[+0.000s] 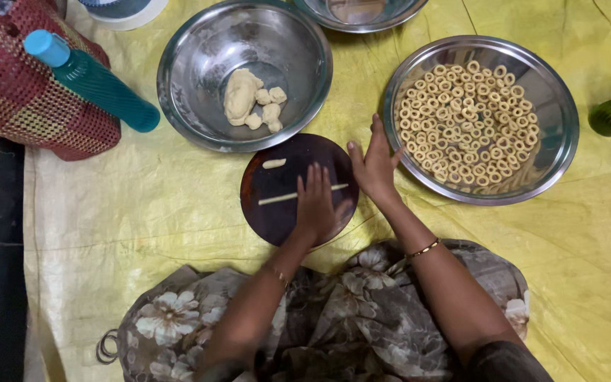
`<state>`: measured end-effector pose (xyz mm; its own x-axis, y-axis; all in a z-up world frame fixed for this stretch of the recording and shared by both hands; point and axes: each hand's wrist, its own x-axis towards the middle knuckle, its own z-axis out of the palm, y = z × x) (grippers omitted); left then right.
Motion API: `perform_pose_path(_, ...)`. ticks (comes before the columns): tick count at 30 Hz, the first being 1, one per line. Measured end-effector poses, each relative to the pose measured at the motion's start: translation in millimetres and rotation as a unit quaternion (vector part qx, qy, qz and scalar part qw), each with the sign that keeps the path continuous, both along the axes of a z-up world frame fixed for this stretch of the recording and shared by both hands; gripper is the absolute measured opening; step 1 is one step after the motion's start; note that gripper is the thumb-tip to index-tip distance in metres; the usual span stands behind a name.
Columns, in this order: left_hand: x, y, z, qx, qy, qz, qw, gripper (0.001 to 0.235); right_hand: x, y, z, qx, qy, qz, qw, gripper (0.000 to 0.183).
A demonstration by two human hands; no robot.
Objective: The person rolls small pieces of dough into thin ropes on a wooden board, then joins the ends to form rings. The rings are placed into a metal bowl of water. The person repeats this process with multiple dough pieces.
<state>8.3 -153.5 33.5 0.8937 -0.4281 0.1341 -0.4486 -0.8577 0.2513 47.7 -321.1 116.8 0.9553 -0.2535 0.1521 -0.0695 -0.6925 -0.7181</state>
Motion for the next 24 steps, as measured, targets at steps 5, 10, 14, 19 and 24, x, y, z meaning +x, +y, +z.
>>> perform_pose_path(5, -74.0, 8.6, 9.0, 0.077, 0.144, -0.046, 0.985, 0.106, -3.0, 4.1, -4.6, -0.016, -0.006, 0.006, 1.000, 0.083)
perform_pose_path(10, -94.5, 16.4, 11.4, 0.061, 0.144, -0.060, 0.986, 0.105, -5.4, 8.2, -9.1, -0.021, -0.008, 0.014, 1.000, 0.083)
perform_pose_path(14, -55.7, 8.0, 0.5, 0.052, 0.035, -0.034, 0.997, 0.102, -3.4, 6.7, -8.9, -0.024, 0.000, 0.015, 1.000, 0.084)
perform_pose_path(19, 24.6, -2.6, -4.9, 0.006, 0.030, 0.022, 0.999, 0.102, -4.9, 4.7, -5.7, -0.008, -0.001, 0.012, 1.000, 0.083)
perform_pose_path(24, 45.7, -10.2, -3.2, -0.019, -0.036, -0.004, 0.999, 0.101, -3.3, 2.7, -1.5, -0.001, 0.009, 0.009, 1.000, 0.083)
